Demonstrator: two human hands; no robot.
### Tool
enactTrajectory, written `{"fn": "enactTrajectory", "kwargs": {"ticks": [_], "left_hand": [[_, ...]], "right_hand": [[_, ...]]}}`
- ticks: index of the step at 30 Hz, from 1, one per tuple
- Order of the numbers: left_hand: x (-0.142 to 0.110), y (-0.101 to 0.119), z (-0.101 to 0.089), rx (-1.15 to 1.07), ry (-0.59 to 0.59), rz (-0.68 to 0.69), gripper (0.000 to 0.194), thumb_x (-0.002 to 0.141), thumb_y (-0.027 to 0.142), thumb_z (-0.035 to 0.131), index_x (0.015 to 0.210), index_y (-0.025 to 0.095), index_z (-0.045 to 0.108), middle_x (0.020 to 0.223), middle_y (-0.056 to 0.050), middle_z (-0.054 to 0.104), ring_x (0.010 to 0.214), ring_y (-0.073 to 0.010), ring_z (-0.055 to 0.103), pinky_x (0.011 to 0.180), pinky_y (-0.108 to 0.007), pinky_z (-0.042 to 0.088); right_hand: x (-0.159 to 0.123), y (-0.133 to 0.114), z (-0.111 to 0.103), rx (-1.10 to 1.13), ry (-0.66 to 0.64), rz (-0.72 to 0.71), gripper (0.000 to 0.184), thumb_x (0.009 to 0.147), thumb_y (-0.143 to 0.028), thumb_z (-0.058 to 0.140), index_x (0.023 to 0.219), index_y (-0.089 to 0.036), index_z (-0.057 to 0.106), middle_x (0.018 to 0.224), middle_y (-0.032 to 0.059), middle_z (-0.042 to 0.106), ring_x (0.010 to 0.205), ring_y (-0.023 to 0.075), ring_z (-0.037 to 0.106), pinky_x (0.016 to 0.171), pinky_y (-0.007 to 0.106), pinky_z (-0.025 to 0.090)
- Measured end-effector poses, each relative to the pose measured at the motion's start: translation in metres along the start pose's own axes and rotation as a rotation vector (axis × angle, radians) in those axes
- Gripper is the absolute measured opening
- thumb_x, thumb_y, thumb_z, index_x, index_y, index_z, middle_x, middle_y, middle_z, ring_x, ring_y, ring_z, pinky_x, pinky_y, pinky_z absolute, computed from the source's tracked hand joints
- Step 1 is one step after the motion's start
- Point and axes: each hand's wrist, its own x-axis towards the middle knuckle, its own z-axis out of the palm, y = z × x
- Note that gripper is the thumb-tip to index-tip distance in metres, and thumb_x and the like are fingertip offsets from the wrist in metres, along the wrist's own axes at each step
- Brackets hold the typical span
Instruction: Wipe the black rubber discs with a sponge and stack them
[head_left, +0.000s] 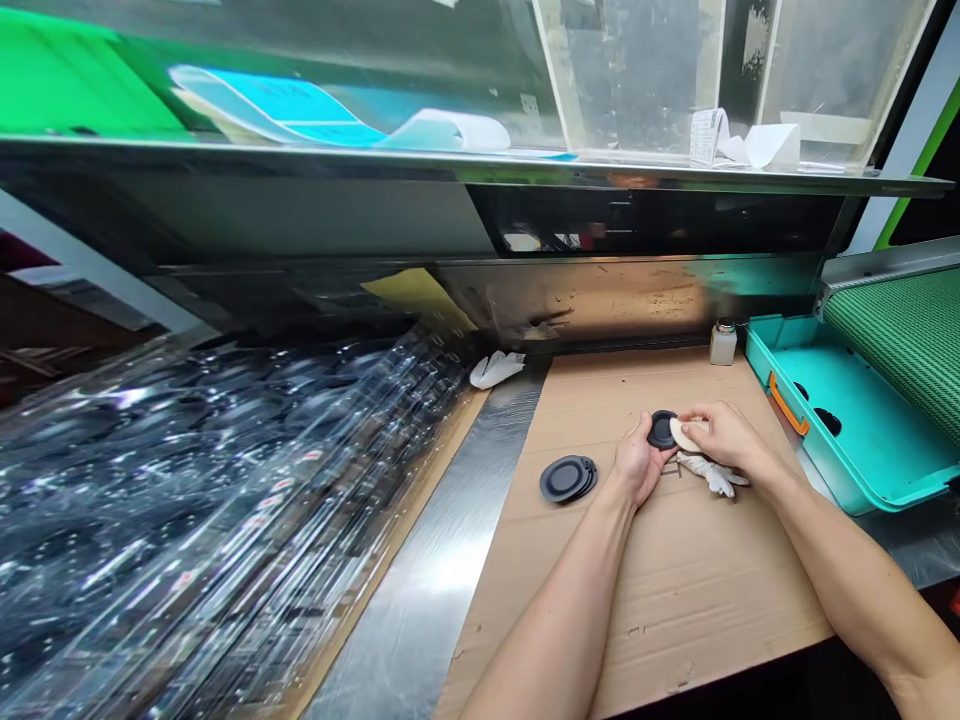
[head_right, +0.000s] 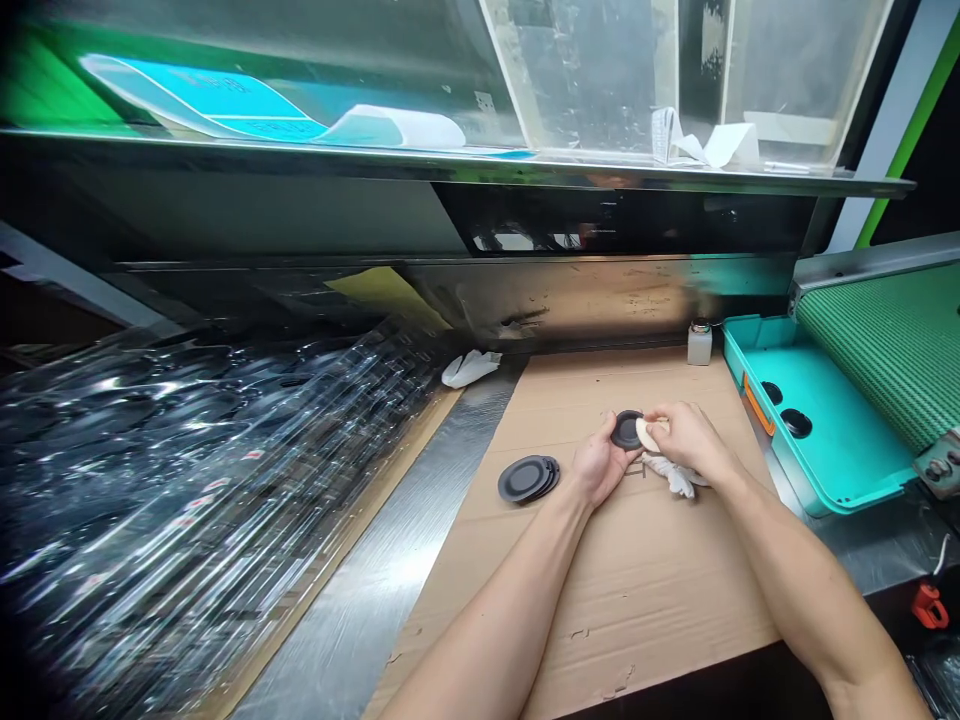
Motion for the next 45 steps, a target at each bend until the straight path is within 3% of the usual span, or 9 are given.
{"fn": "enactTrajectory", "kwargs": {"ticks": [2,6,10,16,21,32,39,42,45], "left_hand": [[0.002,-0.002,0.001,0.004,0.042,0.016,0.031,0.103,0.029,0.043,0.094,0.012,0.067,0.092,-0.011,0.075,0.095,-0.0215,0.072,0.094,-0.041,0.057],[0.002,-0.002,0.0,-0.023,0.053,0.015,0.034,0.104,0.028,0.04,0.09,0.011,0.066,0.088,-0.012,0.074,0.09,-0.0208,0.072,0.093,-0.041,0.057],[0.002,-0.002,0.0,-0.012,0.066,-0.003,0.034,0.104,0.028,0.04,0.094,0.01,0.067,0.091,-0.013,0.075,0.091,-0.0216,0.072,0.093,-0.043,0.058],[0.002,-0.003,0.0,-0.065,0.093,0.012,0.038,0.105,0.028,0.036,0.096,0.01,0.067,0.094,-0.013,0.076,0.098,-0.0215,0.072,0.098,-0.042,0.056],[0.003,-0.005,-0.001,-0.08,0.099,0.029,0.032,0.104,0.025,0.04,0.096,0.01,0.067,0.095,-0.013,0.075,0.099,-0.0208,0.072,0.098,-0.04,0.056],[0.003,-0.004,-0.004,-0.061,0.086,-0.009,0.035,0.104,0.028,0.039,0.099,0.009,0.068,0.098,-0.014,0.075,0.1,-0.023,0.072,0.095,-0.043,0.058],[0.001,-0.001,-0.001,-0.051,0.089,-0.029,0.041,0.105,0.03,0.034,0.105,0.007,0.068,0.107,-0.019,0.074,0.107,-0.0247,0.07,0.099,-0.042,0.056],[-0.001,0.001,0.001,-0.056,0.056,-0.061,0.044,0.105,0.033,0.032,0.109,0.008,0.068,0.108,-0.019,0.074,0.108,-0.0247,0.07,0.099,-0.041,0.056],[-0.004,0.004,0.001,-0.043,0.089,-0.037,0.041,0.105,0.031,0.033,0.111,0.008,0.066,0.109,-0.018,0.074,0.105,-0.025,0.071,0.094,-0.042,0.058]], "right_hand": [[0.0,-0.005,0.002,-0.07,0.073,-0.041,0.034,0.092,-0.027,0.055,0.12,-0.021,0.073,0.116,0.0065,0.075,0.108,0.0217,0.068,0.094,0.028,0.048],[0.002,-0.01,0.004,-0.09,-0.079,-0.172,0.029,0.094,-0.029,0.053,0.115,-0.025,0.073,0.115,0.0019,0.075,0.108,0.0192,0.068,0.09,0.024,0.047],[0.001,-0.013,0.005,-0.316,0.054,0.026,0.036,0.101,-0.036,0.044,0.13,-0.024,0.061,0.112,0.0072,0.075,0.101,0.0233,0.069,0.083,0.029,0.047],[0.005,-0.028,0.021,-0.513,0.033,0.071,0.04,0.106,-0.043,0.03,0.138,-0.026,0.048,0.114,0.0096,0.072,0.095,0.0271,0.069,0.078,0.034,0.046],[0.002,-0.024,0.02,-0.483,-0.021,0.019,0.039,0.105,-0.046,0.032,0.136,-0.028,0.049,0.114,0.0089,0.072,0.098,0.0272,0.068,0.079,0.034,0.045],[0.007,-0.023,0.02,-0.511,0.004,0.16,0.051,0.105,-0.055,0.027,0.151,-0.038,0.043,0.104,0.0112,0.074,0.096,0.029,0.069,0.081,0.037,0.045],[0.0,-0.026,0.025,-0.512,0.001,0.15,0.051,0.104,-0.055,0.029,0.15,-0.037,0.045,0.103,0.0118,0.074,0.094,0.029,0.069,0.081,0.038,0.046],[-0.002,-0.026,0.026,-0.481,-0.04,0.066,0.049,0.103,-0.056,0.032,0.148,-0.04,0.046,0.105,0.0097,0.074,0.094,0.0284,0.069,0.082,0.037,0.046],[0.001,-0.015,0.016,-0.462,0.031,0.181,0.05,0.104,-0.054,0.031,0.149,-0.038,0.045,0.107,0.0108,0.073,0.096,0.0289,0.069,0.082,0.038,0.045]]}}
